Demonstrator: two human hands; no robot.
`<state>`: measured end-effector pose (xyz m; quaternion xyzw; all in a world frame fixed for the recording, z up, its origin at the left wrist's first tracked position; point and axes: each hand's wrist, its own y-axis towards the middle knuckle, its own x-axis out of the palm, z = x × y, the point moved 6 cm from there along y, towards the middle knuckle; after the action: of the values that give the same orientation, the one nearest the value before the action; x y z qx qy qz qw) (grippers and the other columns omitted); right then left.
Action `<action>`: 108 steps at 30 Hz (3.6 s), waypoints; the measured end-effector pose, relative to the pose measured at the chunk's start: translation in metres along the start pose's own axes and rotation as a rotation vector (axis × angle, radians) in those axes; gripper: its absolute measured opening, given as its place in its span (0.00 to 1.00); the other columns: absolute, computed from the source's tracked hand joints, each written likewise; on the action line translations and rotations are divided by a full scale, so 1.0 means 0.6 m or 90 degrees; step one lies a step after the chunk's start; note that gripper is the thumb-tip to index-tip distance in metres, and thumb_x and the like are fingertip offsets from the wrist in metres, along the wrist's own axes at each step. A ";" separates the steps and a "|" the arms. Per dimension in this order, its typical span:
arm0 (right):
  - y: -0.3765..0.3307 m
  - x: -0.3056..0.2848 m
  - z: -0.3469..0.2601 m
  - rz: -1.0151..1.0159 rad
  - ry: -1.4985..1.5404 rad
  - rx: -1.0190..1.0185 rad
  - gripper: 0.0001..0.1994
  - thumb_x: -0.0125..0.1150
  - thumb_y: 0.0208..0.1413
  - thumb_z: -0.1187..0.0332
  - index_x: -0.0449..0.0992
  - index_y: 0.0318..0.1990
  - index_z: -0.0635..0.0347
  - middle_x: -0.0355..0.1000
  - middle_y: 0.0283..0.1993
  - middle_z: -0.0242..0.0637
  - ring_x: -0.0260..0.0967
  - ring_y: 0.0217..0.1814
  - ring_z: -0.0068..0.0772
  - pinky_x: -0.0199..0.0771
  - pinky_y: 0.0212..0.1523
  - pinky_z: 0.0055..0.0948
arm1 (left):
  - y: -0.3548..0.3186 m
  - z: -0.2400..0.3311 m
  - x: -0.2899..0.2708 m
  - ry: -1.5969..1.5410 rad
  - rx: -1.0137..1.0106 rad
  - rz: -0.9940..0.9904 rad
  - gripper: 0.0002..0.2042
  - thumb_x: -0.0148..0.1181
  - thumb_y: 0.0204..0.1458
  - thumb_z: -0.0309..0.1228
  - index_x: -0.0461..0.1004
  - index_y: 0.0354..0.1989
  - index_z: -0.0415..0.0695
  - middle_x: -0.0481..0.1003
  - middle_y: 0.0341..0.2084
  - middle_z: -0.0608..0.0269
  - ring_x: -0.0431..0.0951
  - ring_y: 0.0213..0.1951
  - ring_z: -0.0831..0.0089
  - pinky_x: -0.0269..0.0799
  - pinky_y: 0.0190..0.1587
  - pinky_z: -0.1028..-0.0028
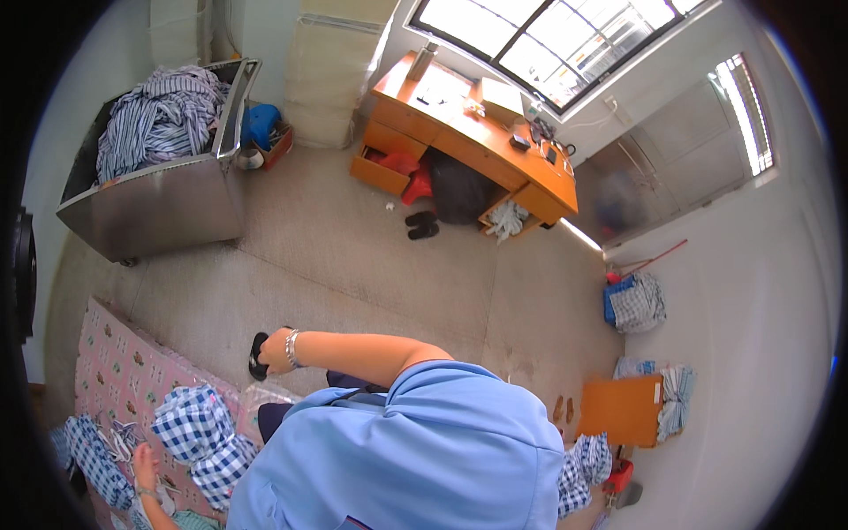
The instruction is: The person folds multiple pieces of checkered bedding material on floor mats alongside other workers, walks to an office desk to pick up a smartphone connected to a power bank, and then exits into a hallway.
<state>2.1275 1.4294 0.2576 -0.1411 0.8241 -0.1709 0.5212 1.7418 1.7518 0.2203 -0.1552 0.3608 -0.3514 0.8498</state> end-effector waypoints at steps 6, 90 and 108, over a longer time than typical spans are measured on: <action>-0.024 0.009 0.175 0.133 0.097 -0.183 0.12 0.49 0.43 0.59 0.70 0.31 0.54 0.67 0.30 0.38 0.66 0.34 0.41 0.66 0.33 0.35 | 0.020 0.013 0.179 -0.264 -0.013 0.539 0.15 0.46 0.46 0.43 0.64 0.39 0.48 0.69 0.28 0.70 0.67 0.21 0.79 0.59 0.19 0.82; -1.590 -0.025 2.524 0.564 0.371 1.198 0.44 0.63 0.24 0.47 0.50 0.52 0.52 0.47 0.55 0.43 0.45 0.57 0.42 0.50 0.51 0.46 | 0.229 1.338 2.157 0.115 -0.175 -0.267 0.13 0.47 0.48 0.37 0.64 0.41 0.48 0.70 0.31 0.68 0.68 0.25 0.82 0.61 0.23 0.83; -1.509 -0.036 2.175 0.978 -0.014 1.054 0.33 0.63 0.30 0.55 0.59 0.47 0.57 0.53 0.48 0.43 0.50 0.50 0.43 0.51 0.50 0.36 | 0.233 1.094 2.003 0.028 -0.156 -0.310 0.13 0.45 0.49 0.39 0.63 0.42 0.51 0.69 0.33 0.70 0.68 0.25 0.81 0.63 0.24 0.80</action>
<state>3.3701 0.4461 0.1439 0.7904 0.3210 -0.2976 0.4286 2.8760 1.0046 -0.0041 -0.3316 0.3709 -0.5025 0.7070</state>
